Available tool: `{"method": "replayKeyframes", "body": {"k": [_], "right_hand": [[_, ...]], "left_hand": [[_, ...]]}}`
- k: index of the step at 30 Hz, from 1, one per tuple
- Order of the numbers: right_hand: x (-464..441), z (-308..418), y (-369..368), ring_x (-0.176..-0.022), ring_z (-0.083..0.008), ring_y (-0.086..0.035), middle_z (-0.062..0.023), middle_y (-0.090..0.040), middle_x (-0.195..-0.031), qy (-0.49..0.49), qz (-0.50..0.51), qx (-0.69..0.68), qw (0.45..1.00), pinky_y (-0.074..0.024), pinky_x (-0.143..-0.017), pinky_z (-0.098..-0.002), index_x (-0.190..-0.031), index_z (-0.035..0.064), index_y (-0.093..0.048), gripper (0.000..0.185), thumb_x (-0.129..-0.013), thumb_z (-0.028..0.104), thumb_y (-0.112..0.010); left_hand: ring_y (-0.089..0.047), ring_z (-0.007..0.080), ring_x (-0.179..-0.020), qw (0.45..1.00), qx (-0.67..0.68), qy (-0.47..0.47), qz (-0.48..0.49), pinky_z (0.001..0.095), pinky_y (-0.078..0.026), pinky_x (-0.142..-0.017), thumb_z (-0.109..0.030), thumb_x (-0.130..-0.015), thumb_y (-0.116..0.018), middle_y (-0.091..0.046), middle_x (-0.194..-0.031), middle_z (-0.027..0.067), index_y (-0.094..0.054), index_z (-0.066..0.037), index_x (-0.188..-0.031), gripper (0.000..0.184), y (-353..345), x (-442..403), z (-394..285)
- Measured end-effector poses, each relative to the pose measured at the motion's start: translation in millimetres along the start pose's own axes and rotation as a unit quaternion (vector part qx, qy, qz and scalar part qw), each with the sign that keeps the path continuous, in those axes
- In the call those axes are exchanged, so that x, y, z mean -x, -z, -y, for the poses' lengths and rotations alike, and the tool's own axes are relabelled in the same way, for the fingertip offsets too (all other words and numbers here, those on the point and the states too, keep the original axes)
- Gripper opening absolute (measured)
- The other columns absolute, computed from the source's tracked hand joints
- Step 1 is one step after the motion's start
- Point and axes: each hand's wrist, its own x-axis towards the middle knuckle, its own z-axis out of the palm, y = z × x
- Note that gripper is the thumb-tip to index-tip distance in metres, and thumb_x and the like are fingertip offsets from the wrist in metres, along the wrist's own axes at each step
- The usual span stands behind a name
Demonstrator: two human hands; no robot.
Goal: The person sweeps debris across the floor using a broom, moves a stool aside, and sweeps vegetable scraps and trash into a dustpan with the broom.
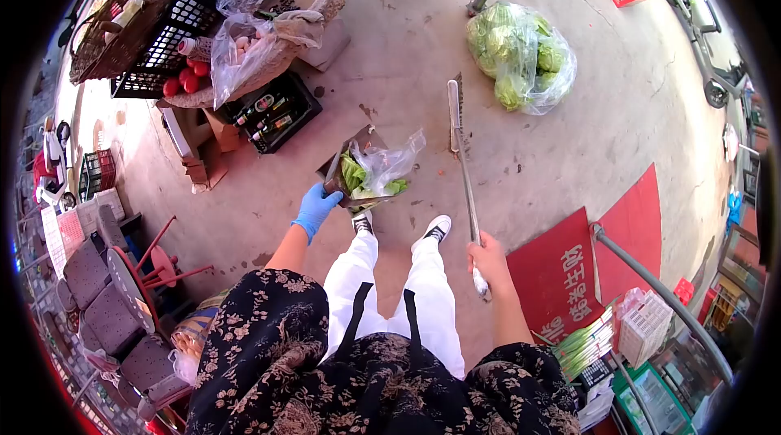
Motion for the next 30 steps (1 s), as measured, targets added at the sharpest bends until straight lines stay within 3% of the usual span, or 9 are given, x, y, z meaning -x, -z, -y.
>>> {"method": "replayKeyframes", "body": {"k": [5,6,9,10,15,21,25,27,30], "right_hand": [[-9.8,68.9,-33.7,-0.042,-0.0092,-0.048,-0.0033,-0.05,-0.061,0.039,0.1,-0.273,0.956,-0.0413,-0.034,-0.0249,-0.091,0.0075,-0.047,0.01,-0.085,0.016,-0.051],[-14.7,74.4,-43.1,-0.042,-0.0097,-0.048,-0.0039,-0.05,-0.062,0.045,0.108,-0.307,0.944,-0.0413,-0.034,-0.0254,-0.101,0.007,-0.047,0.018,-0.087,0.017,-0.052],[-25.9,94.3,-78.0,-0.043,-0.0109,-0.049,-0.0041,-0.05,-0.062,-0.016,0.052,-0.201,0.978,-0.0412,-0.034,-0.0265,-0.106,0.0066,-0.047,0.022,-0.088,0.018,-0.05],[-53.9,75.2,-83.5,-0.041,-0.0119,-0.047,-0.004,-0.049,-0.06,-0.045,0.033,-0.149,0.987,-0.0396,-0.034,-0.0271,-0.101,0.0052,-0.049,0.021,-0.089,0.022,-0.049],[-112.0,127.9,-96.5,-0.035,-0.0112,-0.042,-0.0015,-0.044,-0.053,0.023,-0.045,-0.042,0.998,-0.0352,-0.032,-0.0264,-0.09,0.0027,-0.051,0.032,-0.091,0.034,-0.046],[-232.6,198.8,-82.2,-0.035,-0.0106,-0.042,-0.0019,-0.043,-0.05,0.017,-0.013,0.004,1.0,-0.0354,-0.032,-0.0276,-0.081,0.0037,-0.049,0.032,-0.091,0.033,-0.045],[-335.7,272.4,-71.5,-0.035,-0.0112,-0.042,-0.0022,-0.043,-0.051,0.021,0.048,0.041,0.998,-0.036,-0.032,-0.0278,-0.083,0.0035,-0.049,0.03,-0.091,0.032,-0.044],[-373.3,316.2,-73.0,-0.036,-0.0114,-0.041,-0.0025,-0.044,-0.055,0.011,0.092,0.033,0.995,-0.0353,-0.032,-0.0269,-0.094,0.0028,-0.051,0.034,-0.091,0.036,-0.045],[-443.0,369.4,-87.6,-0.037,-0.0116,-0.041,-0.0024,-0.043,-0.055,-0.019,0.135,0.065,0.988,-0.0362,-0.034,-0.0273,-0.096,0.0031,-0.05,0.033,-0.091,0.035,-0.045]], "left_hand": [[-0.056,0.0113,-0.07,1.0,0.007,-0.022,-0.015,0.0266,-0.046,-0.062,-0.02,-0.078,-0.067,-0.06,-0.079,0.007,-0.056,0.003,-0.091,0.029,45.6,7.1,-17.4],[-0.055,0.0124,-0.069,0.999,-0.008,-0.03,-0.025,0.0282,-0.046,-0.062,-0.023,-0.077,-0.068,-0.06,-0.078,0.0082,-0.056,0.003,-0.09,0.031,52.7,2.6,-18.9],[-0.053,0.0144,-0.067,0.997,-0.036,-0.045,-0.054,0.032,-0.045,-0.062,-0.028,-0.074,-0.069,-0.061,-0.075,0.0108,-0.057,0.002,-0.087,0.035,69.3,-10.4,-27.9],[-0.053,0.0144,-0.066,0.997,-0.035,-0.044,-0.059,0.0325,-0.045,-0.062,-0.028,-0.073,-0.07,-0.061,-0.074,0.011,-0.056,0.002,-0.086,0.035,72.9,-15.5,-32.5],[-0.051,0.014,-0.066,0.995,-0.029,-0.046,-0.089,0.0325,-0.044,-0.061,-0.029,-0.073,-0.07,-0.06,-0.073,0.0106,-0.055,0.002,-0.084,0.036,79.3,-53.8,-74.0],[-0.05,0.0101,-0.068,0.996,-0.007,0.007,-0.089,0.0272,-0.043,-0.062,-0.024,-0.077,-0.068,-0.057,-0.075,0.0046,-0.056,0.0,-0.088,0.03,63.1,-138.3,-105.8],[-0.049,0.0139,-0.065,0.992,0.014,0.055,-0.11,0.0308,-0.043,-0.061,-0.03,-0.075,-0.069,-0.057,-0.072,0.0082,-0.055,0.001,-0.084,0.035,46.8,-196.2,-128.9],[-0.048,0.0125,-0.065,0.99,0.039,0.079,-0.111,0.0294,-0.043,-0.06,-0.027,-0.075,-0.069,-0.058,-0.072,0.0067,-0.055,0.001,-0.084,0.032,40.5,-216.4,-148.6],[-0.051,0.0104,-0.068,0.987,0.077,0.089,-0.111,0.0265,-0.044,-0.062,-0.02,-0.079,-0.066,-0.059,-0.077,0.0046,-0.055,0.0,-0.089,0.026,35.4,-260.6,-165.8]]}}
